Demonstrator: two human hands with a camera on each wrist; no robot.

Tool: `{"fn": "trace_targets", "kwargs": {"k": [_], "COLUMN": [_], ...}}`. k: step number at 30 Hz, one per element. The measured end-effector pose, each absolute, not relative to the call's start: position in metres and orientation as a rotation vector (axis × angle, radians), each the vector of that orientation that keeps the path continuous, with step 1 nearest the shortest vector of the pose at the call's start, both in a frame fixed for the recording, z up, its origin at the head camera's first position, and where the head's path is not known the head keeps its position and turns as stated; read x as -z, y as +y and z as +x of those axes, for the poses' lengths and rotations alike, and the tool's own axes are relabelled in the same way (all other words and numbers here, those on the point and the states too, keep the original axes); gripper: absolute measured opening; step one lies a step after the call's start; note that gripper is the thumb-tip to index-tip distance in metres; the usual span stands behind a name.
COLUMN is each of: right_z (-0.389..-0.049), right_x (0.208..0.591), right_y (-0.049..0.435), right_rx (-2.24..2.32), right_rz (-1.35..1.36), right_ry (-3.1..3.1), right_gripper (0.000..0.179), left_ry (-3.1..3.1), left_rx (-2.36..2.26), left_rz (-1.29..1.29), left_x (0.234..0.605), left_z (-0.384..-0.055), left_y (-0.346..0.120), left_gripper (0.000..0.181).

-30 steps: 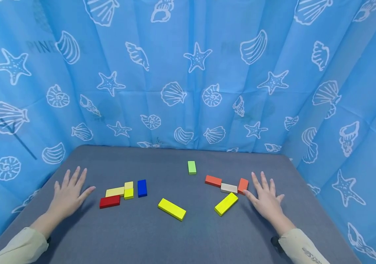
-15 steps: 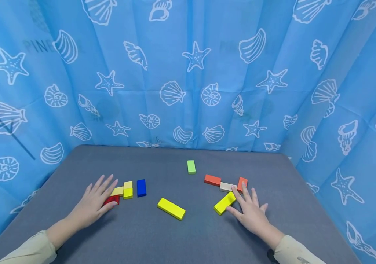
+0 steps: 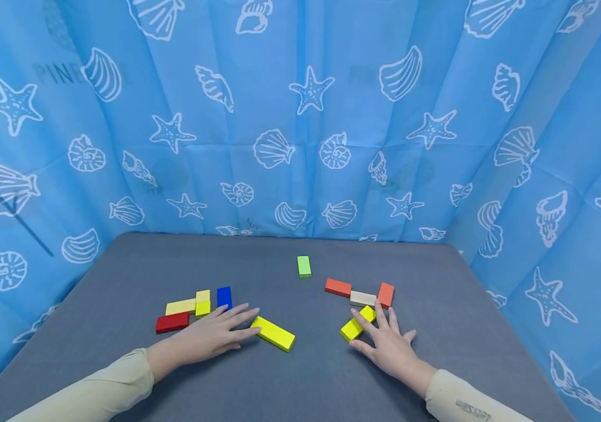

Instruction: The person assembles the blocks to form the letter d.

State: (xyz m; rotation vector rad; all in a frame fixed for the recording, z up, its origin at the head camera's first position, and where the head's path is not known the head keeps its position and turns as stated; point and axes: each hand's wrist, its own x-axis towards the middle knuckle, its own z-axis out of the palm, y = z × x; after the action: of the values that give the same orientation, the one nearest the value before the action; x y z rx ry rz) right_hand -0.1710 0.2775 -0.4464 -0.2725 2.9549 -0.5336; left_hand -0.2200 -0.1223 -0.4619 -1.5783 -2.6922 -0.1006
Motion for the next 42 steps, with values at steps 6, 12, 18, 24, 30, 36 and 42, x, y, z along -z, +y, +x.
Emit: {"fn": "trace_targets", "kwargs": {"k": [6, 12, 18, 24, 30, 36, 42], "right_z": [-0.175, -0.180, -0.181, -0.182, -0.183, -0.184, -0.185], "right_x": [0.448, 0.449, 0.448, 0.449, 0.451, 0.451, 0.451], "right_y": [0.278, 0.277, 0.275, 0.272, 0.268, 0.265, 0.264], "right_rx": [0.517, 0.538, 0.489, 0.357, 0.247, 0.277, 0.315], "right_rz": [-0.249, -0.243, -0.246, -0.255, -0.299, -0.296, -0.249], "right_ry": [2.934, 2.912, 2.935, 2.987, 3.042, 3.059, 3.025], "right_gripper": [0.073, 0.073, 0.071, 0.070, 0.067, 0.064, 0.068], "left_ry": [-2.655, -2.640, -2.560, -2.578, -2.589, -2.608, -2.607], "left_rx": [0.059, 0.007, 0.031, 0.060, 0.072, 0.083, 0.083], "left_rz": [-1.764, -1.799, -1.805, -1.769, -1.754, -1.738, -1.743], "left_x": [0.463, 0.459, 0.460, 0.459, 0.459, 0.460, 0.458], "left_z": [-0.230, -0.237, -0.243, -0.247, -0.247, -0.247, -0.247], "left_y": [-0.092, -0.082, -0.079, -0.078, -0.079, -0.079, -0.079], "left_gripper": [0.055, 0.055, 0.050, 0.051, 0.049, 0.049, 0.049]}}
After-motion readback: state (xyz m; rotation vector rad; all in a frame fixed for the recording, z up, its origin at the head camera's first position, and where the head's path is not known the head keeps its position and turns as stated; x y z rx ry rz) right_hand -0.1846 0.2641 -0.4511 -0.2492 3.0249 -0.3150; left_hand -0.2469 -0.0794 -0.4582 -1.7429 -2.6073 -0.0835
